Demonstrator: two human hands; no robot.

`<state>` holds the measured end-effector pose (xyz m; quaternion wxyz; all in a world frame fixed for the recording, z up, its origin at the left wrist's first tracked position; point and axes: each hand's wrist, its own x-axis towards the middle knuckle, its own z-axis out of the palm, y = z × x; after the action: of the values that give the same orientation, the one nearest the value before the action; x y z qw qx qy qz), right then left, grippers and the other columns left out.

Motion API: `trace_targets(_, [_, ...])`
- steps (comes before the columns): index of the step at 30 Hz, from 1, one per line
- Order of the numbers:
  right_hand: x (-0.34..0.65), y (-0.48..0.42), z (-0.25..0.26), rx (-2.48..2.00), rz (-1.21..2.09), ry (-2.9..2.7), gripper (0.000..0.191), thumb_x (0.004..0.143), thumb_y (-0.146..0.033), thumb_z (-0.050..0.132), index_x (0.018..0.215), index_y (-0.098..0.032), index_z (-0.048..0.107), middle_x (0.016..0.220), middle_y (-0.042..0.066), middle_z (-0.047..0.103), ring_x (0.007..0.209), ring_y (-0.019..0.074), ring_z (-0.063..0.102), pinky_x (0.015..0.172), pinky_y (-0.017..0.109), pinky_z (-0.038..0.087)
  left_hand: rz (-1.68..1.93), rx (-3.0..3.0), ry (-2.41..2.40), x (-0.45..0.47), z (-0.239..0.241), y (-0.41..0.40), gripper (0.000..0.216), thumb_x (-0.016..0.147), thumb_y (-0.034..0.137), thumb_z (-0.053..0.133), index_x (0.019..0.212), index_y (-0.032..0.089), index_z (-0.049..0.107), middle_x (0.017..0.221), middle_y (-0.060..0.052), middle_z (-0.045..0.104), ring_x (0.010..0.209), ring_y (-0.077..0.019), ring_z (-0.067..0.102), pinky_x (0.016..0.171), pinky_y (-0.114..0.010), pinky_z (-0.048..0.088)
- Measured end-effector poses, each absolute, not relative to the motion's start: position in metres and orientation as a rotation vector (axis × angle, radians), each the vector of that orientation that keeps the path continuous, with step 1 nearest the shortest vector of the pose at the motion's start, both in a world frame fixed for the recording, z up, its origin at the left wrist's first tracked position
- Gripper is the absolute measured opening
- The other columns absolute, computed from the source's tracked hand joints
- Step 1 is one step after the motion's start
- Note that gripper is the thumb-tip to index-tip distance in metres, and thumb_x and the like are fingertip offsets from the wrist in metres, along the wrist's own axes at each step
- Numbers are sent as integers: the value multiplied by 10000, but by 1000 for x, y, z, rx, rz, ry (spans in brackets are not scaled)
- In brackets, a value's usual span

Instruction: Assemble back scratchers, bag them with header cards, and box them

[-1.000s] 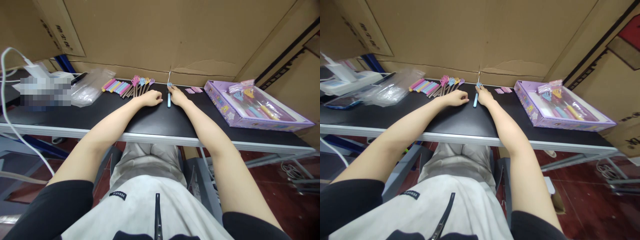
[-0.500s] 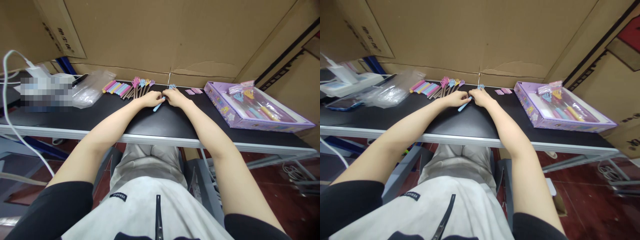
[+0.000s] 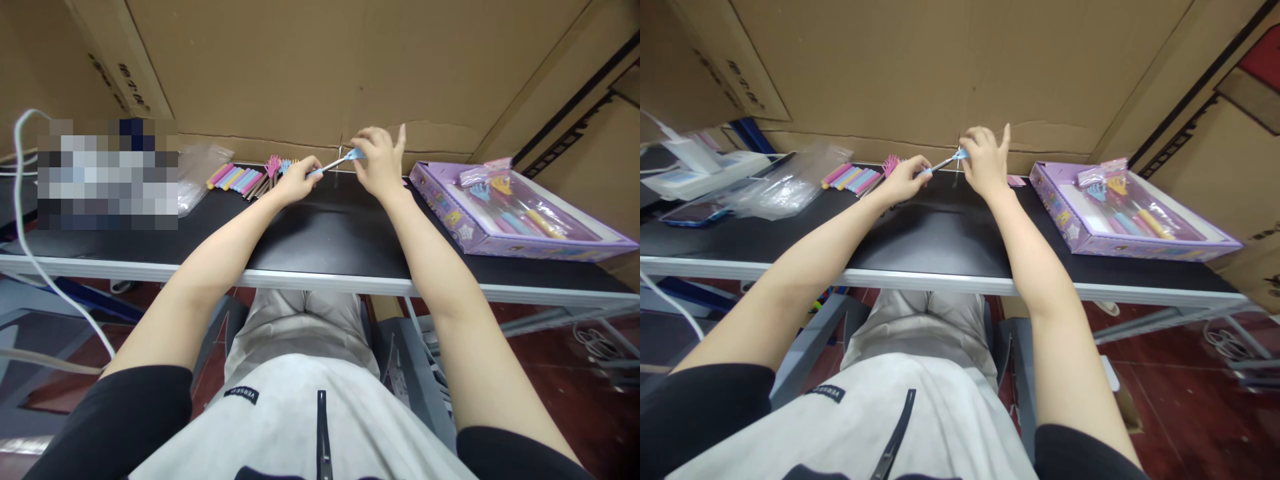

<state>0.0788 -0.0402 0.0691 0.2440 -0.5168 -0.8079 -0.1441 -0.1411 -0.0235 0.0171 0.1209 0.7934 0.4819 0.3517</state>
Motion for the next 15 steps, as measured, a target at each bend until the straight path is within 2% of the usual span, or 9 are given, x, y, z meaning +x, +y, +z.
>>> trace_targets(2, [79, -31, 68, -1432, -282, -2055, 562, 1089, -308, 461, 1644, -232, 499, 1673, 182, 492, 1648, 398, 330, 1333, 702, 229, 1055, 2307, 1432, -142, 19, -25, 212, 1059, 282, 559, 1219, 192, 666, 1004, -83, 754, 978, -238, 702, 968, -374, 539])
trace_targets(3, [77, -26, 66, -1421, -140, -1969, 561, 1098, -319, 473, 1648, -212, 472, 1647, 202, 515, 1615, 387, 398, 1287, 645, 354, 1064, 2306, 1438, -142, 19, -25, 212, 1061, 284, 560, 1221, 193, 664, 1007, -85, 754, 982, -240, 701, 970, -374, 538])
trace_targets(5, [71, -16, 60, -1338, 263, -1770, 463, 1119, -344, 487, 1552, -185, 525, 1457, 198, 657, 1394, 318, 640, 1096, 480, 553, 1073, 2308, 1438, -142, 19, -26, 204, 1061, 284, 561, 1214, 195, 661, 1013, -86, 753, 986, -242, 701, 969, -372, 537])
trace_targets(6, [67, -12, 57, -1275, 466, -1660, 383, 1123, -370, 509, 1447, -181, 582, 1307, 162, 722, 1218, 265, 728, 979, 400, 593, 1074, 2311, 1430, -142, 18, -25, 199, 1061, 279, 559, 1210, 194, 659, 1014, -85, 753, 985, -241, 701, 967, -371, 537])
trace_targets(8, [61, -10, 52, -1151, 769, -1462, 281, 1087, -455, 621, 1184, -193, 643, 1001, 60, 742, 895, 169, 747, 784, 282, 580, 1072, 2316, 1412, -142, 17, -25, 189, 1057, 261, 548, 1197, 191, 653, 1010, -83, 752, 975, -234, 701, 965, -365, 537])
trace_targets(10, [56, -11, 49, -1070, 922, -1335, 356, 995, -531, 763, 975, -211, 608, 803, -20, 661, 717, 110, 666, 673, 219, 525, 1068, 2320, 1408, -143, 16, -24, 171, 1057, 259, 541, 1171, 188, 647, 999, -81, 753, 966, -227, 698, 969, -359, 533])
trace_targets(12, [53, -15, 47, -1035, 1000, -1268, 438, 937, -559, 825, 880, -221, 553, 723, -59, 583, 652, 86, 600, 627, 194, 483, 1057, 2321, 1423, -144, 17, -23, 157, 1062, 291, 543, 1131, 192, 643, 980, -77, 756, 968, -226, 692, 974, -353, 528])
trace_targets(15, [51, -18, 48, -1033, 1039, -1247, 471, 960, -581, 791, 834, -227, 506, 698, -72, 529, 634, 80, 556, 610, 188, 452, 1028, 2310, 1438, -144, 20, -23, 160, 1059, 330, 549, 1075, 198, 638, 938, -70, 758, 955, -226, 683, 964, -349, 534])
